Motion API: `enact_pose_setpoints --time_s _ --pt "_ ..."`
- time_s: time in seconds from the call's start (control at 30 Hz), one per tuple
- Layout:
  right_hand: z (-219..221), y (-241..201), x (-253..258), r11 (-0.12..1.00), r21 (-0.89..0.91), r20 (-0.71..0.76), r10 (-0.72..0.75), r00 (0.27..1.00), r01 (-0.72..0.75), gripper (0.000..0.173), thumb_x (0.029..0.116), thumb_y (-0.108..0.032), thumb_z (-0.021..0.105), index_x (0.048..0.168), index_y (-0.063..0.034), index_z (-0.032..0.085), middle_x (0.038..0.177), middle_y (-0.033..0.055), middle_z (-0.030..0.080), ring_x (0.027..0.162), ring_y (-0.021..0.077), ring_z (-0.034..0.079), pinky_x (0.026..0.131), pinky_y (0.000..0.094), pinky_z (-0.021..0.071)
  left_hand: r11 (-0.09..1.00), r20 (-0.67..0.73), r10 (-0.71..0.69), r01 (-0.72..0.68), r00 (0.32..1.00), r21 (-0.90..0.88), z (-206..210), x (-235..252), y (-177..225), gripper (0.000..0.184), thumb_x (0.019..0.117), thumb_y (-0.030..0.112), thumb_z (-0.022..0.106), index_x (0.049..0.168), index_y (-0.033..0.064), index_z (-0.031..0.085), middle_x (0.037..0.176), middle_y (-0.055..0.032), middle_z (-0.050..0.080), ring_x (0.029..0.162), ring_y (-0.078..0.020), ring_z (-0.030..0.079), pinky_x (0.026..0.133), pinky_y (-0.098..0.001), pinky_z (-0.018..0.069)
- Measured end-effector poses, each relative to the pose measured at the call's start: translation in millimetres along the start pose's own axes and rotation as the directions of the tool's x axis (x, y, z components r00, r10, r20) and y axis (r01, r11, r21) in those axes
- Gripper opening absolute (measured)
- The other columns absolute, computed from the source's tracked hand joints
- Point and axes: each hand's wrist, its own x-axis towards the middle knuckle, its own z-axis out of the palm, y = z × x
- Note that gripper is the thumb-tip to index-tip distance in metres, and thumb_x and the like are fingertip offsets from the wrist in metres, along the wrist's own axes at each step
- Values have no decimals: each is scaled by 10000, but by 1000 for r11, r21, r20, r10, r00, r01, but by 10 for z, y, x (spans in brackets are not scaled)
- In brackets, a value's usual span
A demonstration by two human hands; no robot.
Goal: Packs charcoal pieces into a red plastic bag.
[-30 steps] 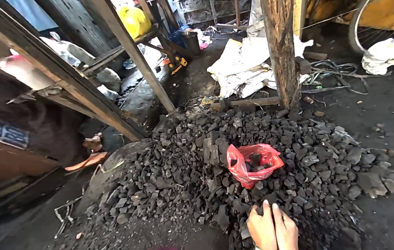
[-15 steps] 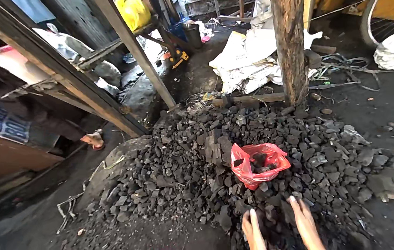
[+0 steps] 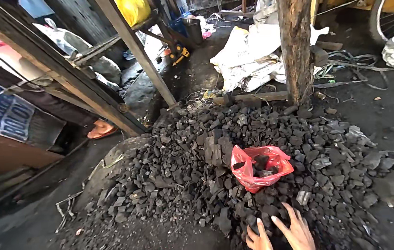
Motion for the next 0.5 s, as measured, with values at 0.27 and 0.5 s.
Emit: enact_pose_setpoints --time_s 0.27,0.5 --pt "99 127 -71 772 635 69 -78 995 16 591 939 -367 631 1428 -50 539 1473 197 512 1358 259 496 1122 464 417 941 207 4 67 978 -333 -70 -182 -42 674 1117 457 244 1625 30 125 1655 -283 168 1510 -415 239 1197 -584 249" --pt "-54 38 -238 407 902 101 123 987 -144 481 983 -239 540 1415 -48 451 1148 55 614 973 78 618 830 291 542 937 360 -41 161 932 -309 -213 -457 356 642 1097 526 269 1575 103 339 1549 -236 411 1374 -412 438 1022 -673 398"
